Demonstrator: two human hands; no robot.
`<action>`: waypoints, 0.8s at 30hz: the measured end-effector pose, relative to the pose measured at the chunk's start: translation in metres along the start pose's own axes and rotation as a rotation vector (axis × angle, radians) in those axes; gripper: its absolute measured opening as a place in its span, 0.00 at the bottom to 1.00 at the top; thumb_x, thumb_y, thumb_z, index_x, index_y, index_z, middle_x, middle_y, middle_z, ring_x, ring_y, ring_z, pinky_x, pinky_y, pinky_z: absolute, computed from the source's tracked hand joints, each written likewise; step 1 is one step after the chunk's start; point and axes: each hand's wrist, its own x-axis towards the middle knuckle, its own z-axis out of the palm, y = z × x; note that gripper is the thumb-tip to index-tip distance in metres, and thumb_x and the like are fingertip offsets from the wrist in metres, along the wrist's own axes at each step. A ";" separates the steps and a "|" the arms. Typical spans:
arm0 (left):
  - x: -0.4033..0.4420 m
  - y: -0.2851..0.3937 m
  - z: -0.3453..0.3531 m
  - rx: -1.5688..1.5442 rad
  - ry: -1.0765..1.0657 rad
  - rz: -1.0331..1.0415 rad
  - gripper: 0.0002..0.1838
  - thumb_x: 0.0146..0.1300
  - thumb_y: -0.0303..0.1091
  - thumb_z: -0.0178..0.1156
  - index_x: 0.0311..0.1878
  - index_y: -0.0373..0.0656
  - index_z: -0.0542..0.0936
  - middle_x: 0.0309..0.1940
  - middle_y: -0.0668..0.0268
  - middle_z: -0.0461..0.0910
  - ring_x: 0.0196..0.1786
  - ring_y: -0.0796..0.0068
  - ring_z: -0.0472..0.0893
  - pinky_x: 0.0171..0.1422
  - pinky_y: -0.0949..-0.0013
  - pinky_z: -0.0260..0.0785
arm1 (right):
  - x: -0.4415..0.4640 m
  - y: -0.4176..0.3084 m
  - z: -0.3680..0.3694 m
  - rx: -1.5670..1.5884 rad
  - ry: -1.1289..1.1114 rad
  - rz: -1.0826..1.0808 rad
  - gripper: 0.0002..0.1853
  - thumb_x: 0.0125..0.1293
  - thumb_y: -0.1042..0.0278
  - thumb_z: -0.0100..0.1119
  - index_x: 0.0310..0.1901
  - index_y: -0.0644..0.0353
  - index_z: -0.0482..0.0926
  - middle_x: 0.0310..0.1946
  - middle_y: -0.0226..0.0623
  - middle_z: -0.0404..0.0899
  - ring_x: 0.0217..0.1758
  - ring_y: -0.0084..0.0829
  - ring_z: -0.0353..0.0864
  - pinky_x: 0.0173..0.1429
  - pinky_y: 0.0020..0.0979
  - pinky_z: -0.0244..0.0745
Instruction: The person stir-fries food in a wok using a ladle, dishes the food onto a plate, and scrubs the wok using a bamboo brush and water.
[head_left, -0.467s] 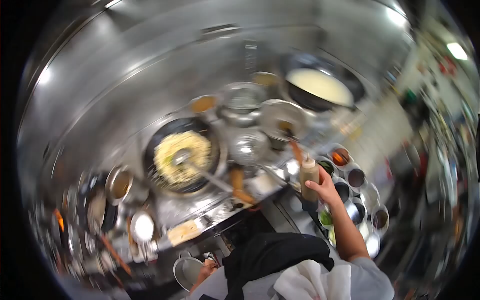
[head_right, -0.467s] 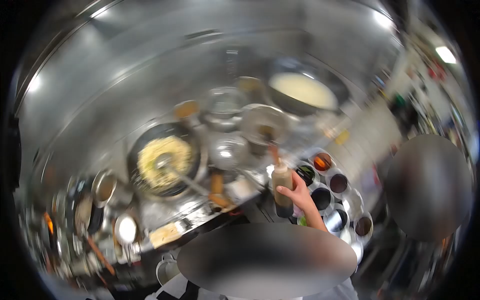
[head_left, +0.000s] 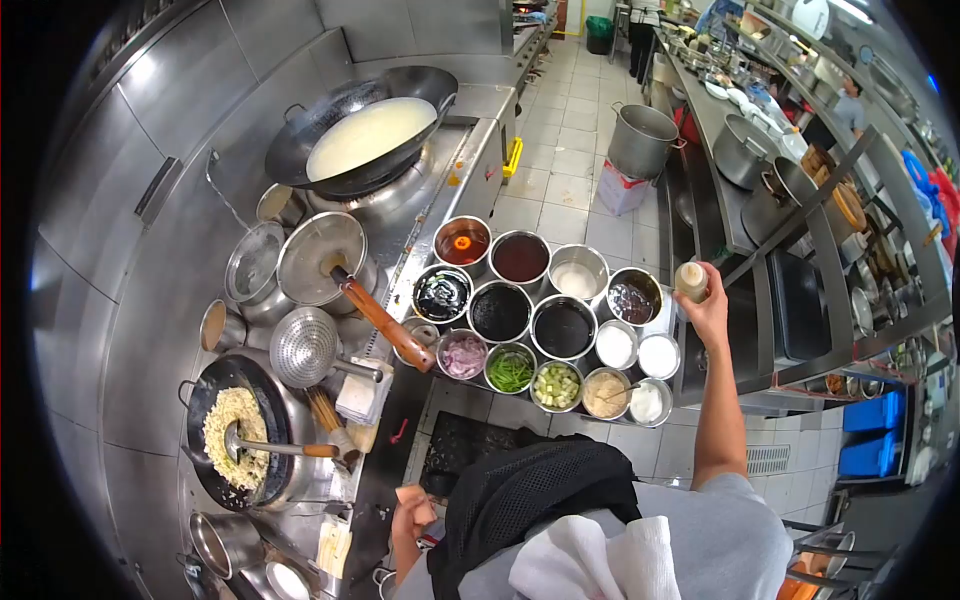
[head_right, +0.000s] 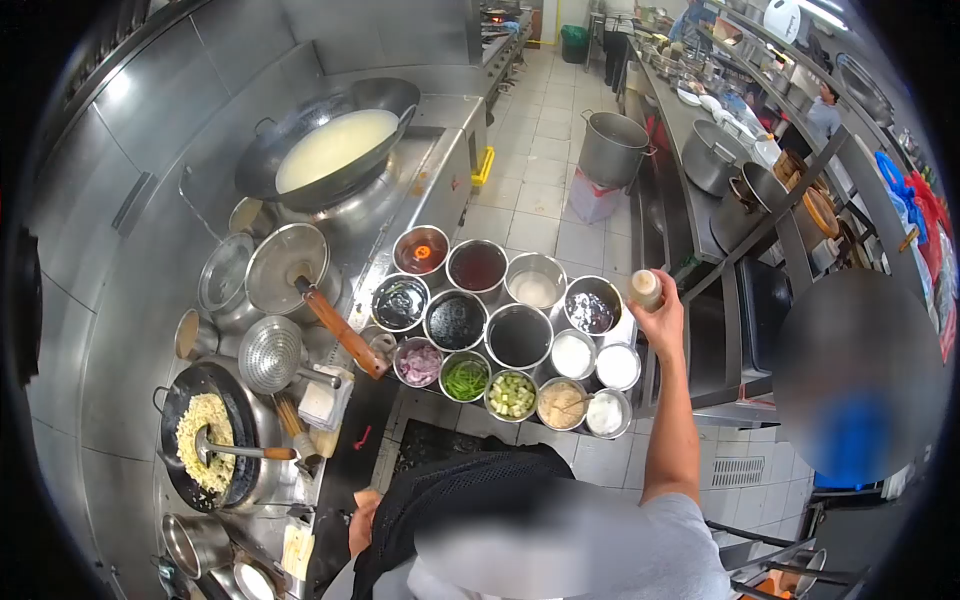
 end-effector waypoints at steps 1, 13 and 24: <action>-0.002 -0.004 0.012 -0.007 0.006 -0.001 0.22 0.61 0.30 0.70 0.56 0.33 0.76 0.39 0.54 0.84 0.39 0.58 0.86 0.44 0.53 0.84 | 0.000 0.029 0.003 0.000 -0.010 0.000 0.35 0.54 0.72 0.77 0.65 0.60 0.72 0.54 0.39 0.83 0.58 0.31 0.82 0.64 0.33 0.76; -0.032 0.005 0.080 -0.053 -0.058 0.287 0.28 0.75 0.56 0.56 0.62 0.39 0.75 0.38 0.55 0.84 0.35 0.62 0.86 0.39 0.60 0.82 | -0.003 0.194 0.037 0.131 0.219 -0.037 0.36 0.69 0.66 0.70 0.73 0.64 0.64 0.66 0.46 0.71 0.68 0.37 0.71 0.73 0.37 0.67; -0.124 -0.040 0.045 -0.264 -0.009 0.490 0.34 0.71 0.60 0.59 0.60 0.35 0.76 0.45 0.56 0.85 0.42 0.61 0.87 0.50 0.56 0.84 | 0.018 -0.083 0.216 0.550 -0.337 -0.210 0.18 0.80 0.61 0.56 0.62 0.66 0.78 0.44 0.37 0.84 0.48 0.25 0.82 0.57 0.28 0.76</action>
